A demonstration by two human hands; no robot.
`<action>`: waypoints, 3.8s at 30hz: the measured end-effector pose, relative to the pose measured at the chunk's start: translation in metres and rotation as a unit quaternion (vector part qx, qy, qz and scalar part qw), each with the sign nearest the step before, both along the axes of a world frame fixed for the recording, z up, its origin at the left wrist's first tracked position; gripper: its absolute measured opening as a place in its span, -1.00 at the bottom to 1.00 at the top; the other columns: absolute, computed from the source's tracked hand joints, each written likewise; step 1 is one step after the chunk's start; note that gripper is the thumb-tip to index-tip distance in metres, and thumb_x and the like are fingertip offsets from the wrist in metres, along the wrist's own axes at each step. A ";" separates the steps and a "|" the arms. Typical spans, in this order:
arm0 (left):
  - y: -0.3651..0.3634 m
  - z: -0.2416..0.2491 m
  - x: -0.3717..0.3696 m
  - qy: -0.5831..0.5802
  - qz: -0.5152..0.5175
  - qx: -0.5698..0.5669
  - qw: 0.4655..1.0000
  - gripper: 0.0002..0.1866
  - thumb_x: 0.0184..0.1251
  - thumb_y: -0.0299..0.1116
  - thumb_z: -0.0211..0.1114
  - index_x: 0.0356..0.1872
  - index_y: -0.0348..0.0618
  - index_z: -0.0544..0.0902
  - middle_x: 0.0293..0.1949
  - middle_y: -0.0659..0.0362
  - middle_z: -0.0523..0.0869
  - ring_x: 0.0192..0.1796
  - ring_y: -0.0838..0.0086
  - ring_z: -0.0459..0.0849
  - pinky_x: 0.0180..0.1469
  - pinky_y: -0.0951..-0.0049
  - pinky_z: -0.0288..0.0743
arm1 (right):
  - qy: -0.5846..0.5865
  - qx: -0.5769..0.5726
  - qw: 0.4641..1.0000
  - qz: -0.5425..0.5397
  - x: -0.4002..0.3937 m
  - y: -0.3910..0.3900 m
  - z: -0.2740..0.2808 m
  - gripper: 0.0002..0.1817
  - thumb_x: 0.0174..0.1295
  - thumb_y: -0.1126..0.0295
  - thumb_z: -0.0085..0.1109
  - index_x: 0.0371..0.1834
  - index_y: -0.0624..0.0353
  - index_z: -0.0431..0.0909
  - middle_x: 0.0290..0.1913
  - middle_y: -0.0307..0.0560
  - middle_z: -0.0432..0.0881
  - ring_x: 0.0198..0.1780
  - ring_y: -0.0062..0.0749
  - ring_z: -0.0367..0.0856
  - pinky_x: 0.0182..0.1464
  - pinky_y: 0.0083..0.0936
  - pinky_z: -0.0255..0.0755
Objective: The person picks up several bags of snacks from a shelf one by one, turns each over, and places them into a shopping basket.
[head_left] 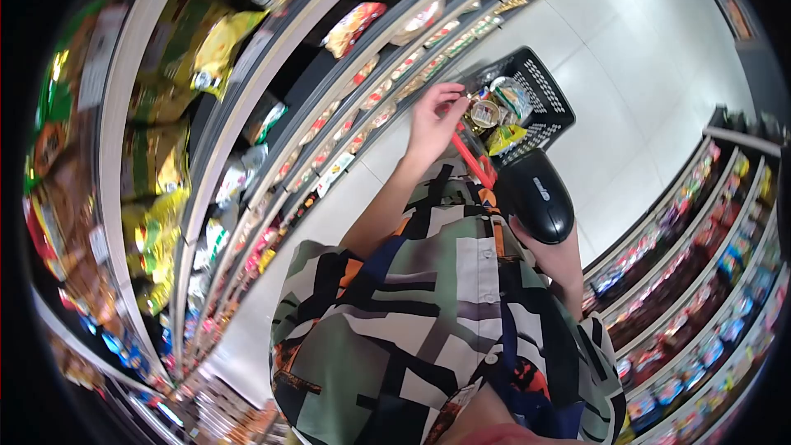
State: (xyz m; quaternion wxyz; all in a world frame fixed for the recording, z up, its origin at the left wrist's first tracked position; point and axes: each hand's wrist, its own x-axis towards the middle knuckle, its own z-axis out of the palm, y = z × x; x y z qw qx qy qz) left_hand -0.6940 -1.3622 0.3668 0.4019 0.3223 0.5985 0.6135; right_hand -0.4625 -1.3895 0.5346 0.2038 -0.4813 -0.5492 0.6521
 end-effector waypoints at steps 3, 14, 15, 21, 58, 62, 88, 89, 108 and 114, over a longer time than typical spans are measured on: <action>-0.036 0.023 -0.031 0.027 0.088 0.023 0.995 -0.77 0.26 -0.45 0.33 -0.08 -0.23 0.61 -0.14 0.18 0.71 -0.09 0.55 0.64 -0.04 0.54 0.48 | 0.017 0.023 0.995 0.098 -0.019 0.000 0.000 -0.69 0.08 0.49 0.39 -0.10 0.31 0.60 -0.26 -0.10 0.72 -0.23 -0.59 0.63 -0.11 -0.55 0.49; -0.049 0.015 -0.114 0.130 0.217 -0.010 0.967 -0.74 0.28 -0.34 0.33 -0.09 -0.25 0.60 -0.11 0.12 0.64 -0.06 0.45 0.61 -0.01 0.43 0.51 | 0.014 0.014 0.975 0.222 -0.055 0.016 0.000 -0.67 0.08 0.41 0.41 -0.09 0.28 0.60 -0.24 -0.09 0.73 -0.21 -0.54 0.65 -0.12 -0.53 0.49; -0.041 0.016 -0.122 0.178 0.215 -0.028 0.960 -0.72 0.26 -0.32 0.34 -0.08 -0.26 0.60 -0.09 0.08 0.63 -0.05 0.38 0.61 0.00 0.38 0.50 | 0.010 0.015 0.977 0.214 -0.056 0.015 0.000 -0.67 0.08 0.42 0.41 -0.09 0.28 0.60 -0.24 -0.09 0.73 -0.21 -0.55 0.65 -0.12 -0.53 0.49; 0.025 -0.005 -0.170 0.390 0.205 -0.094 0.893 -0.47 0.12 -0.23 0.35 0.10 -0.24 0.48 0.05 -0.21 0.49 0.18 -0.09 0.41 0.24 -0.01 0.28 | 0.004 0.025 0.993 0.119 -0.058 0.010 0.003 -0.69 0.08 0.48 0.40 -0.11 0.30 0.59 -0.26 -0.11 0.72 -0.24 -0.59 0.62 -0.13 -0.55 0.48; -0.079 0.017 -0.107 -0.265 -0.039 0.066 0.961 -0.42 0.41 -0.38 0.11 0.39 -0.35 0.22 0.27 -0.02 0.46 0.27 0.34 0.47 0.32 0.36 0.31 | -0.020 0.012 0.999 0.038 -0.064 0.006 0.019 -0.65 0.06 0.55 0.38 -0.05 0.30 0.57 -0.17 -0.10 0.71 -0.15 -0.56 0.63 -0.03 -0.54 0.48; -0.065 0.047 -0.054 -0.534 -0.032 0.055 0.843 -0.18 0.24 -0.01 0.33 0.35 -0.36 0.25 0.21 -0.02 0.53 0.23 0.31 0.53 0.31 0.29 0.34 | 0.007 0.015 1.000 0.006 -0.059 0.002 0.013 -0.71 0.13 0.59 0.29 -0.05 0.28 0.58 -0.18 -0.16 0.69 -0.20 -0.53 0.64 -0.14 -0.57 0.50; -0.019 0.112 -0.041 -0.442 -0.128 -0.025 0.888 -0.49 0.42 -0.20 0.13 0.26 -0.30 0.36 0.10 -0.02 0.61 0.07 0.30 0.67 0.10 0.28 0.58 | -0.043 0.108 0.988 -0.103 -0.013 -0.033 0.040 -0.53 0.00 0.50 0.41 0.02 0.34 0.50 -0.14 -0.05 0.68 -0.15 -0.48 0.65 -0.05 -0.51 0.50; -0.015 0.113 -0.041 -0.443 -0.132 -0.027 0.886 -0.49 0.42 -0.20 0.13 0.26 -0.30 0.36 0.10 -0.02 0.61 0.07 0.30 0.67 0.10 0.28 0.58 | -0.043 0.095 0.991 -0.079 -0.011 -0.034 0.042 -0.57 0.00 0.49 0.41 -0.03 0.34 0.53 -0.21 -0.05 0.70 -0.20 -0.50 0.66 -0.11 -0.50 0.51; -0.019 0.119 -0.057 -0.350 -0.039 0.045 0.935 -0.54 0.39 -0.38 0.17 0.25 -0.31 0.34 0.10 -0.02 0.60 0.09 0.29 0.65 0.11 0.28 0.59 | -0.030 0.156 0.982 0.102 -0.012 -0.026 0.028 -0.71 -0.02 0.52 0.44 -0.22 0.31 0.59 -0.39 -0.11 0.70 -0.33 -0.55 0.66 -0.22 -0.54 0.51; -0.015 0.115 -0.052 -0.328 -0.045 0.033 0.943 -0.54 0.39 -0.39 0.18 0.25 -0.31 0.35 0.11 -0.02 0.59 0.08 0.31 0.65 0.11 0.32 0.57 | -0.002 0.098 0.991 0.093 -0.005 -0.026 0.018 -0.76 0.00 0.55 0.41 -0.26 0.30 0.58 -0.44 -0.14 0.68 -0.37 -0.54 0.66 -0.25 -0.56 0.51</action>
